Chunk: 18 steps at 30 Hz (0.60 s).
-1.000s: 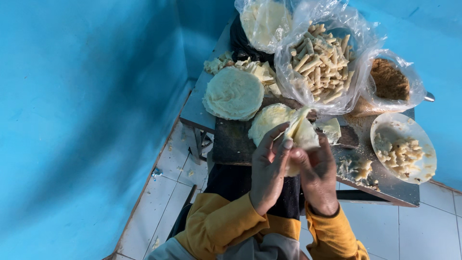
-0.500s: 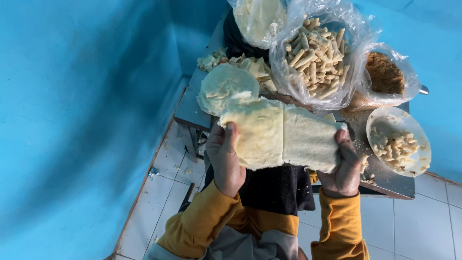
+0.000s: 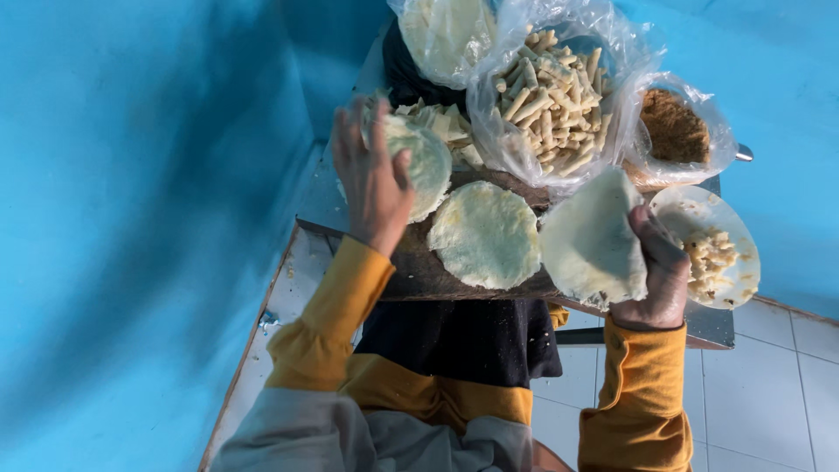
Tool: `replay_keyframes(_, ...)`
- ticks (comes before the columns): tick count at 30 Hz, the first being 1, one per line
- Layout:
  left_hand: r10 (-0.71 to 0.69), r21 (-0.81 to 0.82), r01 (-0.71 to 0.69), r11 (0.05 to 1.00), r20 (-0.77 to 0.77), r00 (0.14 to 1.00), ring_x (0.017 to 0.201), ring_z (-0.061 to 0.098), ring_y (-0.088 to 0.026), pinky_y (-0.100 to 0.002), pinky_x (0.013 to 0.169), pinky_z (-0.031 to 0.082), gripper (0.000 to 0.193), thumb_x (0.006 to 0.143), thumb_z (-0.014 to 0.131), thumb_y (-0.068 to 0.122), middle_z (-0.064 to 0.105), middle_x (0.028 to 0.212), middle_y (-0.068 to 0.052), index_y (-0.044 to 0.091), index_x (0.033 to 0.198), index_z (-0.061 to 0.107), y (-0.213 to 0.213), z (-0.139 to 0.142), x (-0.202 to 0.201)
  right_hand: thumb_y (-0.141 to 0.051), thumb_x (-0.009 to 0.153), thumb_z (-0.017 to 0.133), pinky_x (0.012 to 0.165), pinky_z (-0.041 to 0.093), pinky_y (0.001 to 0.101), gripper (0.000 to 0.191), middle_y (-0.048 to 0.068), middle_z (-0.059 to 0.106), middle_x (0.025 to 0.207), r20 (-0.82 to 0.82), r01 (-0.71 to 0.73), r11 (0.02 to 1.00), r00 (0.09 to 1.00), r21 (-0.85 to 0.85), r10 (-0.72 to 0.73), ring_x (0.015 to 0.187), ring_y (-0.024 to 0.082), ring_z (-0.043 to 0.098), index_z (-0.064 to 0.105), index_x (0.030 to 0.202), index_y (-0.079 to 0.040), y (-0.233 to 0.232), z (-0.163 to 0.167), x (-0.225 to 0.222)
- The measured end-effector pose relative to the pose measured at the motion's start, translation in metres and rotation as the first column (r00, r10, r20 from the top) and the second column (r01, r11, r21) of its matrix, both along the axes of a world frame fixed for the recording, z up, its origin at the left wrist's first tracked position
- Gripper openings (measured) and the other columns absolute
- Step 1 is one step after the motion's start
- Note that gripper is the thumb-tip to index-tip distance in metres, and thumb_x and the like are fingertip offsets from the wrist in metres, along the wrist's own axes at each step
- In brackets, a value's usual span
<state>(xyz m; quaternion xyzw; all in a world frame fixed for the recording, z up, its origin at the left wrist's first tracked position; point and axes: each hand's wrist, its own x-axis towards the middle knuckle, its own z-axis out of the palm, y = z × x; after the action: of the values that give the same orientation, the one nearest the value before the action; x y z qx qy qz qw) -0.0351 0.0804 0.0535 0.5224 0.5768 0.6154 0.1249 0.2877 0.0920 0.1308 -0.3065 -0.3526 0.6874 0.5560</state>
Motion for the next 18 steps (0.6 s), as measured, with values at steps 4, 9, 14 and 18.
replay_keyframes(4, -0.642, 0.224, 0.662, 0.715, 0.585, 0.495, 0.140, 0.052, -0.026, -0.040, 0.122, 0.046, 0.063, 0.108, 0.045, 0.046, 0.052, 0.156, -0.012, 0.010, 0.159, 0.043, -0.013, -0.004, 0.067, -0.012, 0.102, 0.062, 0.096, 0.058, 0.0411, 0.044, 0.018, 0.070, 0.125, -0.071, -0.234, 0.970, 0.968, 0.072, 0.239, 0.107, 0.027, 0.070, 0.052, 0.141, 0.008, -0.020, 0.017, -0.043)
replay_keyframes(9, -0.428, 0.746, 0.533, 0.399, 0.666, -0.611, 0.138, 0.055, -0.031, -0.047, 0.117, 0.046, 0.068, 0.116, 0.044, 0.051, 0.052, 0.154, -0.020, -0.001, 0.159, 0.040, -0.026, -0.041, 0.094, -0.008, 0.098, 0.060, 0.093, 0.057, 0.0341, 0.053, 0.022, 0.067, 0.126, 0.235, -0.253, 0.946, 0.950, 0.203, 0.204, 0.103, 0.025, 0.069, 0.044, 0.148, 0.000, -0.025, 0.040, -0.058)
replay_keyframes(14, -0.332, 0.630, 0.623, 0.464, 0.776, -0.537, 0.139, 0.054, -0.026, -0.042, 0.120, 0.042, 0.065, 0.110, 0.048, 0.047, 0.049, 0.157, -0.013, 0.003, 0.158, 0.040, -0.029, -0.065, 0.099, 0.001, 0.088, 0.064, 0.100, 0.053, 0.0274, 0.050, 0.008, 0.062, 0.120, 0.466, -0.095, 0.887, 0.873, 0.451, -0.144, 0.108, 0.012, 0.063, 0.049, 0.136, 0.001, -0.016, 0.024, -0.041)
replay_keyframes(18, -0.303, 0.583, 0.682, 0.442, 0.812, -0.498, 0.138, 0.055, -0.023, -0.041, 0.119, 0.043, 0.072, 0.106, 0.051, 0.055, 0.049, 0.158, -0.010, 0.007, 0.159, 0.040, -0.034, -0.055, 0.100, -0.003, 0.097, 0.069, 0.089, 0.052, 0.0265, 0.023, 0.007, 0.070, 0.109, 0.383, -0.150, 0.966, 0.922, 0.211, 0.060, 0.095, 0.012, 0.065, 0.063, 0.119, 0.000, -0.002, -0.006, -0.025)
